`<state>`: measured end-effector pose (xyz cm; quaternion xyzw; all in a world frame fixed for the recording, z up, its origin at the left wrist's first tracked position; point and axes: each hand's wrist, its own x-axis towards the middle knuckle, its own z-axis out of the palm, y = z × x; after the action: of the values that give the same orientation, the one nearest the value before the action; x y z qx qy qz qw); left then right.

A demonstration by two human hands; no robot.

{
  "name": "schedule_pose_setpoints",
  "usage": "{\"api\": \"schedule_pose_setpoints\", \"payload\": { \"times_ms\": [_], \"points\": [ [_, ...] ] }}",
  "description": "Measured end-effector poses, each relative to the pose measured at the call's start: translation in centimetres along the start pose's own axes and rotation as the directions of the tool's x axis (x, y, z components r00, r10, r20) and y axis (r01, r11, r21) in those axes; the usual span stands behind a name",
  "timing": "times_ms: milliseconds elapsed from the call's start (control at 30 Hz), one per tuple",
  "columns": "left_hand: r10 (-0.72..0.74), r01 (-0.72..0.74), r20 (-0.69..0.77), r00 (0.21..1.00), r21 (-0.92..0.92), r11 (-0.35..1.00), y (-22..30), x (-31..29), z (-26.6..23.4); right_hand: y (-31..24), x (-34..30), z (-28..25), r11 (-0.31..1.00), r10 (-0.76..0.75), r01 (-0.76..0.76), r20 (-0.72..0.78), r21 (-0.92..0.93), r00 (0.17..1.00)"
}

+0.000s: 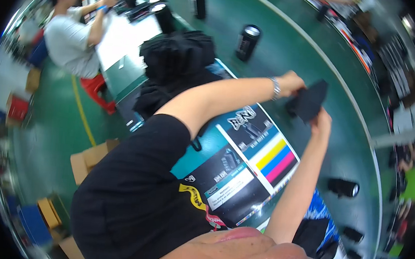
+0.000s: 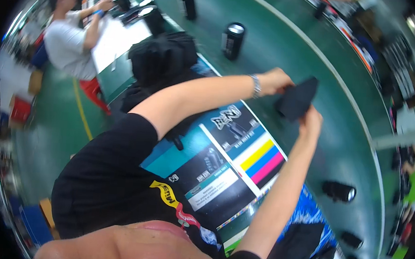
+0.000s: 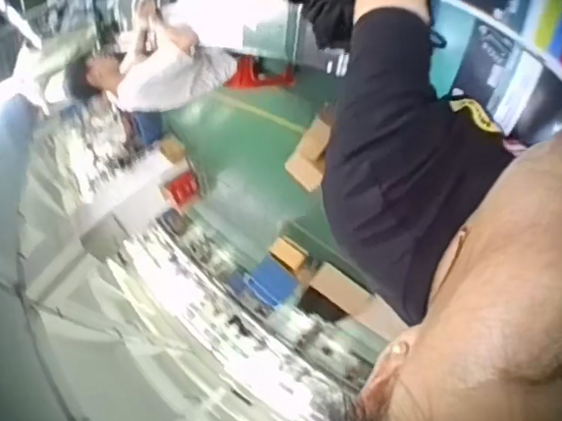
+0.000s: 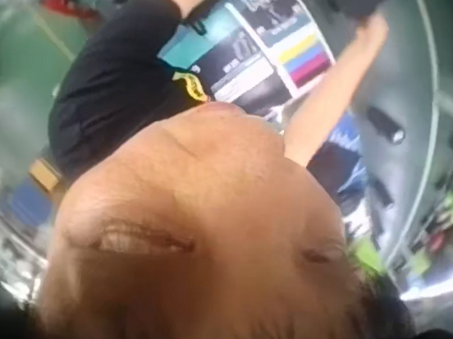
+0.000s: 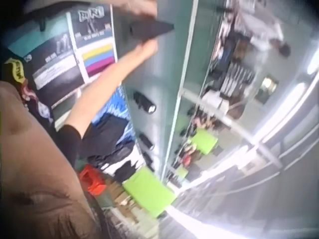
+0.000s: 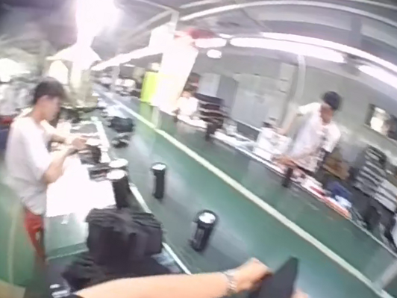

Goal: The person assembles pieces of audio equipment by hand, fitting black fabric covers onto cylindrical speaker units and sliding components together at a workstation.

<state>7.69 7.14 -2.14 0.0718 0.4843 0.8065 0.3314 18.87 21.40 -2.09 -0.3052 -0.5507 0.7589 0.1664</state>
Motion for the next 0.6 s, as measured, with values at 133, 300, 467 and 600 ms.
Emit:
{"api": "schedule_pose_setpoints", "payload": {
  "times_ms": [133,300,467,600],
  "points": [
    [-0.085,0.095,-0.045,0.995,0.298,0.95,1.1,-0.9,0.2,-1.2,-1.3,0.0,0.961,-0.072,0.037,-0.116,-0.274,0.991],
    [-0.144,0.104,0.08,0.986,0.371,0.923,2.7,0.7,0.3,-1.5,-2.1,1.0,0.866,-0.18,0.102,-0.115,-0.49,0.977],
    [-0.245,0.185,0.291,0.925,0.219,0.958,-0.3,0.3,4.3,-1.3,-2.0,-1.9,0.872,-0.122,0.034,-0.148,-0.489,0.981],
    [-0.037,-0.104,0.273,0.961,0.483,0.87,-4.8,3.4,1.9,-1.1,-1.4,-3.6,0.912,-0.07,0.04,-0.06,-0.408,0.996]
  ]
}}
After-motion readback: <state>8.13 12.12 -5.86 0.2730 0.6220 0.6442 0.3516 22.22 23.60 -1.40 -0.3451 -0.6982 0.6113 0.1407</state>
